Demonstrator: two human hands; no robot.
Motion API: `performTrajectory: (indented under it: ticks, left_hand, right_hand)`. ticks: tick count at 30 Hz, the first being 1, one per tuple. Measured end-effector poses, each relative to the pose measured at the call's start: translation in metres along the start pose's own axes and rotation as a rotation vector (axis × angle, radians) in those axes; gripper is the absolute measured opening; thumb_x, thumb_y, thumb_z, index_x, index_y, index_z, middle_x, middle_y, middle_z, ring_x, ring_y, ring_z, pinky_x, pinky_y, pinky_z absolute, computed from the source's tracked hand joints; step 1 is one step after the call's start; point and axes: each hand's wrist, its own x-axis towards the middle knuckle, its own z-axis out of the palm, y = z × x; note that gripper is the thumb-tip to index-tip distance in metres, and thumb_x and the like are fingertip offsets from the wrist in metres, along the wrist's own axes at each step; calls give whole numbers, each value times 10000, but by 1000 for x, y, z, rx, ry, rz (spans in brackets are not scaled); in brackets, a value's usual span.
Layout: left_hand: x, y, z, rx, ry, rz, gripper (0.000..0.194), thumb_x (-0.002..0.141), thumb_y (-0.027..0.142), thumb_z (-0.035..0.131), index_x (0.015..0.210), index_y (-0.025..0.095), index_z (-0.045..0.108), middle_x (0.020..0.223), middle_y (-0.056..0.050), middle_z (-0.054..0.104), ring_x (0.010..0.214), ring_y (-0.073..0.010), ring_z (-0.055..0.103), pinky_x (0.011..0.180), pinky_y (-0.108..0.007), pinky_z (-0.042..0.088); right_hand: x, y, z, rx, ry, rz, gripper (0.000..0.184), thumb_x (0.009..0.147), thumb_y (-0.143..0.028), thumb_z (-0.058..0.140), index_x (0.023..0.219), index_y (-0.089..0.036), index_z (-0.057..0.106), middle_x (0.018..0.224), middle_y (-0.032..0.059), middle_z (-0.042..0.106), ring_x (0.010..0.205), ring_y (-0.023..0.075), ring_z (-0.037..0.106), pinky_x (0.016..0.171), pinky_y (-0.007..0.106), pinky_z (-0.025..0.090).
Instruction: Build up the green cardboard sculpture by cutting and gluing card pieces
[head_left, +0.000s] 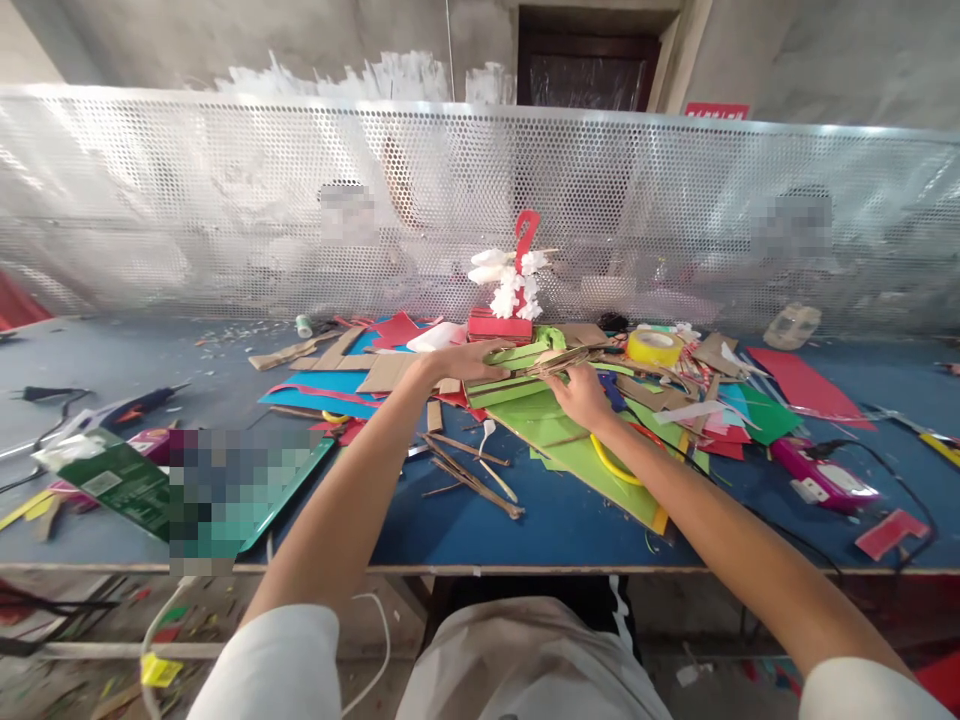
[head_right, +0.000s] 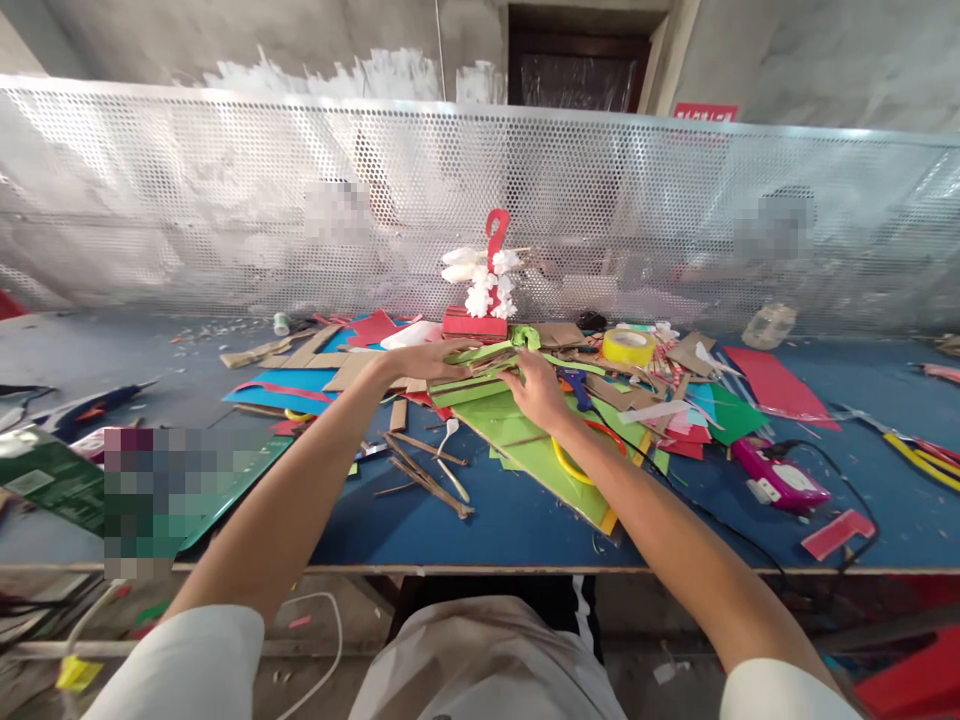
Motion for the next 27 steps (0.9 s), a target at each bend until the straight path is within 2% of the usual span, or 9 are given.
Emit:
performTrajectory:
  ticks: [3,6,11,17,21,24,27]
  left_hand:
    - [-17,-14,-3,-89,31,-26,813,943,669,547,1641,279,397,1619,-100,553,1433,-286,567,1153,-371,472]
    - [-37,-24,-1,-182,89,-55,790,975,646,507,1641,241,377,1644,-138,517,1450,-285,557,1121,-366,492]
    - [-55,-21,5,-82,56,-118,872,926,708,529,1643,229,397,1723,-127,404,1486,-341,510,1183,-396,430]
    - [-52,-20,11,-76,88,-87,865,930,712,506,1648,244,392,1723,-112,407,1503,-340,493,1197,-398,418]
    - [-44,-22,19,-1,135,-37,860,955,726,446,1635,202,403,1717,-143,408,1552,-336,427,1265,-422,342]
    - [-36,-15,28,68,207,3,839,971,711,430,1606,162,444,1669,-179,468,1527,-344,464,1281,-444,328]
    - [-29,-6,38,126,319,-37,788,1002,679,394,1588,158,474,1607,-180,543,1478,-345,528,1254,-455,377]
  right_hand:
    - [0,1,2,15,9,-3,229,1043,-430,619,1098,-246,743,1088,125,779,1069,343,707,964,499,565]
    - [1,1,2,13,20,-6,203,1036,-408,637,1100,-249,745,1085,119,784,1060,339,712,960,497,568]
    - [2,0,2,-3,18,-15,188,1029,-398,653,1062,-237,745,1048,118,785,1030,334,719,972,497,562]
    - [2,-1,2,13,7,-20,168,1035,-390,642,1054,-245,725,1037,115,770,1021,332,709,945,481,554]
    - [2,-4,0,17,-8,-41,180,1058,-366,598,1078,-234,718,1065,124,763,1036,324,694,936,470,550]
    - [2,-6,-1,15,-14,-56,203,1070,-359,570,1094,-222,718,1065,132,759,1038,323,688,934,476,552]
    - [2,-6,-1,16,-16,-54,209,1072,-363,569,1105,-225,723,1052,130,757,1035,321,690,929,479,558]
